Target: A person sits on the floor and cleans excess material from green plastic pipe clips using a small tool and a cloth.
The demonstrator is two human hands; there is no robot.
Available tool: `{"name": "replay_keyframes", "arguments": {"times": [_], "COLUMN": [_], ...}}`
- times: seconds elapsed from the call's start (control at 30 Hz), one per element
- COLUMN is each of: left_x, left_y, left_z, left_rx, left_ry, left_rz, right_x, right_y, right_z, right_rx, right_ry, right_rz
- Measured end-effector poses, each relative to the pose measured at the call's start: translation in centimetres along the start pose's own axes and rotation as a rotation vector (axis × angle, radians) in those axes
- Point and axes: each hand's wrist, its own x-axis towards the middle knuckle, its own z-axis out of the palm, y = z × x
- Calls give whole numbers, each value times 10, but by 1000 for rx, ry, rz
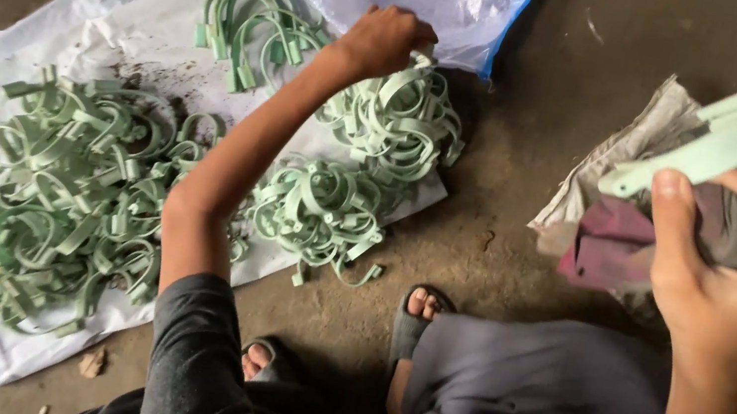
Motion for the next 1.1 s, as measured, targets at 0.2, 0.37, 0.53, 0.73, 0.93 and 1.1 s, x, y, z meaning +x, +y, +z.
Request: {"name": "replay_keyframes", "arguments": {"times": [0.2,0.37,0.53,0.73,0.93,1.1], "left_x": [-48,-74,-90,-94,-123,-192], "left_y": [21,38,36,35,126,231], "left_z": [45,62,77,80,-9,-101], "left_rx": [-8,75,230,221,-244,-652], "left_ry": [262,475,442,324,621,738], "left_rz": [59,-65,0,-27,100,190], "right_x": [8,15,18,17,20,21], "right_y": [-30,-46,-50,-52,-56,-53], "right_z": [7,11,12,15,14,30], "right_rx": [158,241,282,328,421,691], "right_ry": [3,-33,-32,-38,-177,-410], "right_rz": [-33,-84,-122,-151,-162,-49]}}
